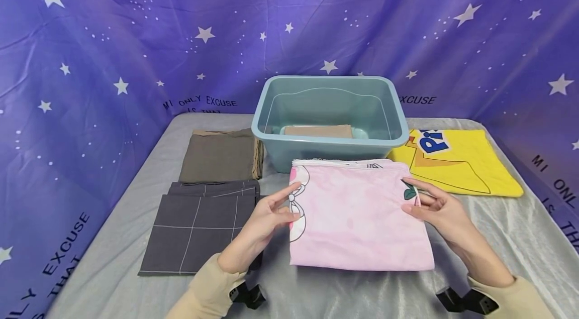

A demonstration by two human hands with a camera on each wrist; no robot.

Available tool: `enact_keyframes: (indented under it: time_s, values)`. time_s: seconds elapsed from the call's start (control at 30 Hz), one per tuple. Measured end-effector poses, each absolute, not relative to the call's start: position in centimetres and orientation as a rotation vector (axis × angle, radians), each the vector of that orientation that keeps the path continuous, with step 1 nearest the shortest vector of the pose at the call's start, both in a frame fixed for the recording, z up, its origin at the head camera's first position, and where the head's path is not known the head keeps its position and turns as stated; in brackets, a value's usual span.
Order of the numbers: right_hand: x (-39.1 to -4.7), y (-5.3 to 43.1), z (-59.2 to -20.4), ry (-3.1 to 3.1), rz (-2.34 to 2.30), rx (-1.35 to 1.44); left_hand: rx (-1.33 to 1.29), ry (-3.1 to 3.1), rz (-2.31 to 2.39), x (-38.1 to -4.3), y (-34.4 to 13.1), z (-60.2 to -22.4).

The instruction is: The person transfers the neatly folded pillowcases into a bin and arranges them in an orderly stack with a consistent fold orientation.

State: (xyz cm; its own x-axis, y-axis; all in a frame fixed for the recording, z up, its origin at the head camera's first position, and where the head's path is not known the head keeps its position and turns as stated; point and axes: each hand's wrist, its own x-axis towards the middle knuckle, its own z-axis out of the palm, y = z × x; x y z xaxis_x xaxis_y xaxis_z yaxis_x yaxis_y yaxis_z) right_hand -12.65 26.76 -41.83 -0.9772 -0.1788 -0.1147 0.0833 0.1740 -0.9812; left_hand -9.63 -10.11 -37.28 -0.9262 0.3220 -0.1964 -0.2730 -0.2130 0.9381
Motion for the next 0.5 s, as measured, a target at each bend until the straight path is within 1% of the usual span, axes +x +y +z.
enact_keyframes:
  time_s: [0.13, 0.17, 0.3, 0.37, 0.5]
  values:
    - [-12.9, 26.8, -42.1, 2.198, -1.940, -0.092, 0.053, 1.678, 2.200, -9.4, -10.5, -36.8]
    - [-13.5, 27.4, -43.4, 2.190, -1.953, -0.090, 0.055, 1.680, 2.203, -9.4, -10.6, -36.7]
    - [-14.4, 28.1, -45.3, 2.124, -2.046, -0.097, 0.047, 1.705, 2.196, -9.3, -11.0, -36.2]
    - [-14.6, 28.2, -45.4, 2.101, -2.074, -0.119, 0.046, 1.700, 2.198, -9.3, -11.1, -35.9]
    - [-14.4, 27.6, -44.0, 2.026, -2.155, -0.223, 0.045, 1.691, 2.208, -9.4, -11.3, -35.3]
